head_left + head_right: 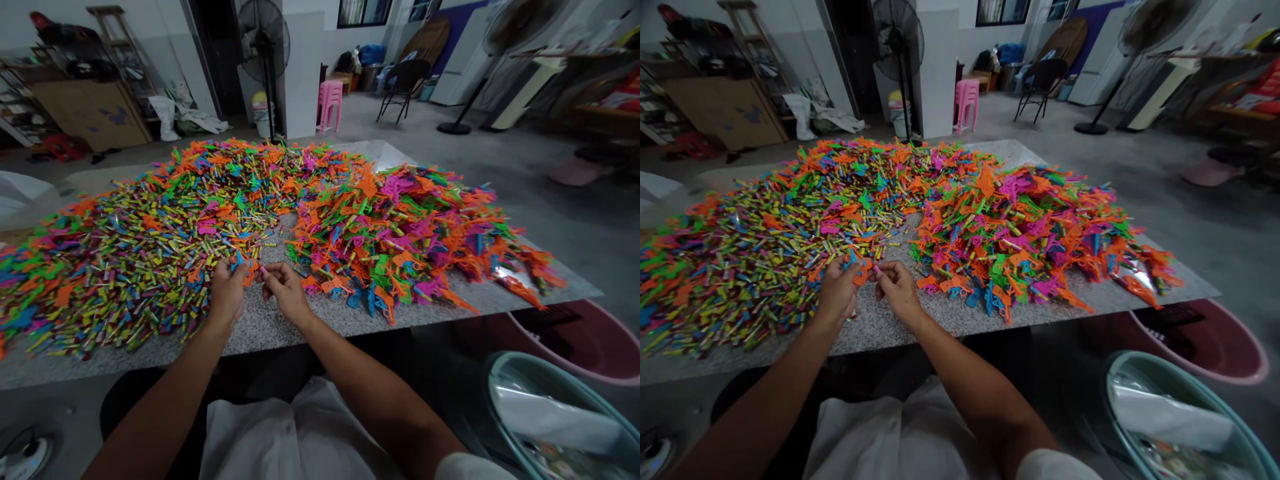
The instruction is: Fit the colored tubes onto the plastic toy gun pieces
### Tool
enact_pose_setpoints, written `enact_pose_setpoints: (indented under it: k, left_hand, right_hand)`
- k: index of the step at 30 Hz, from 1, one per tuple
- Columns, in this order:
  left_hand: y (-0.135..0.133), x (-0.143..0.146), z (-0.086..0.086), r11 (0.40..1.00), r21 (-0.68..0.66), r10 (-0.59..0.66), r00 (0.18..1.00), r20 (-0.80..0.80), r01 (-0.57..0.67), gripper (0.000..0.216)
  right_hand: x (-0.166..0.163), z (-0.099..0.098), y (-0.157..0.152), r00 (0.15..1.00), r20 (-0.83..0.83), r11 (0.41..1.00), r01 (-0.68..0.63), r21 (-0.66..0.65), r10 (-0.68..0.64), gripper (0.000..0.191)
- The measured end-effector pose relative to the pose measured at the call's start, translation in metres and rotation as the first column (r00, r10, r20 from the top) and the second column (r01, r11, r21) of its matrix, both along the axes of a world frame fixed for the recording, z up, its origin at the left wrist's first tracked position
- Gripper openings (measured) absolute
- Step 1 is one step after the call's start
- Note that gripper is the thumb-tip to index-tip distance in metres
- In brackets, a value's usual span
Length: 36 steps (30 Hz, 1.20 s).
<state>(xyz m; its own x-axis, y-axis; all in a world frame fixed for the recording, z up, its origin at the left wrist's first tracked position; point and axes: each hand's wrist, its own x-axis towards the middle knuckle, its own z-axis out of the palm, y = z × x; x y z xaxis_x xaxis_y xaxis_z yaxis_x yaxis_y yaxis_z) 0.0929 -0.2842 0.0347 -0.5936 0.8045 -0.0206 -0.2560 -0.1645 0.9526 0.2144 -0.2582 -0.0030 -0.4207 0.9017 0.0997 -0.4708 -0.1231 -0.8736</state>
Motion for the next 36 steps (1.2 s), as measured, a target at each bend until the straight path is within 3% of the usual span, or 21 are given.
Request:
enact_pose_setpoints:
  k: [9,13,17,19,21,23,25,28,29,31,34,36]
  left_hand:
    - [0.002,-0.001,-0.012,1.0,-0.004,-0.01,0.995,0.102,0.011,0.046]
    - [0.001,0.002,-0.025,1.0,-0.001,-0.027,0.993,0.113,0.027,0.043]
    - [0.016,-0.016,-0.044,0.991,-0.123,-0.047,0.998,0.051,0.052,0.039]
    - [0.031,-0.044,-0.049,0.985,-0.172,-0.022,0.998,-0.054,0.013,0.038]
    - [0.048,-0.082,-0.047,0.977,-0.179,0.061,0.961,-0.271,-0.113,0.033]
    - [0.064,-0.125,-0.041,0.949,-0.206,0.092,0.833,-0.546,-0.239,0.024]
    - [0.076,-0.164,-0.032,0.93,-0.232,0.012,0.653,-0.757,-0.285,0.021]
    - [0.092,-0.203,-0.022,0.93,-0.262,-0.196,0.257,-0.946,-0.256,0.033]
    - [0.098,-0.211,-0.02,0.926,-0.29,-0.263,0.14,-0.955,-0.242,0.038]
    - [0.109,-0.222,-0.018,0.896,-0.365,-0.384,-0.026,-0.923,-0.252,0.043]
    - [0.125,-0.23,-0.016,0.843,-0.428,-0.485,-0.114,-0.867,-0.327,0.034]
    - [0.131,-0.234,-0.014,0.857,-0.412,-0.463,-0.114,-0.879,-0.31,0.024]
  right_hand:
    - [0.004,-0.009,-0.002,0.96,0.262,0.959,0.019,0.282,-0.097,0.017]
    - [0.006,-0.016,-0.003,0.954,0.298,0.963,-0.056,0.265,-0.027,0.016]
    - [0.025,-0.015,0.025,0.91,0.414,0.957,-0.131,0.26,0.012,0.02]
    - [0.041,-0.004,0.054,0.875,0.471,0.959,-0.031,0.281,-0.109,0.023]
    - [0.059,0.014,0.087,0.859,0.417,0.946,0.206,0.251,-0.298,0.03]
    - [0.074,0.03,0.115,0.815,0.292,0.864,0.457,0.21,-0.501,0.038]
    - [0.08,0.036,0.132,0.783,0.259,0.825,0.54,0.165,-0.565,0.045]
    - [0.065,0.021,0.133,0.817,0.456,0.935,0.308,0.173,-0.354,0.039]
    - [0.054,0.011,0.129,0.79,0.552,0.962,0.181,0.204,-0.266,0.033]
    - [0.028,-0.008,0.122,0.654,0.723,0.945,-0.037,0.325,-0.223,0.025]
    - [-0.013,-0.027,0.122,0.334,0.878,0.852,-0.283,0.439,-0.342,0.028]
    - [-0.035,-0.033,0.13,0.169,0.909,0.835,-0.359,0.417,-0.381,0.032]
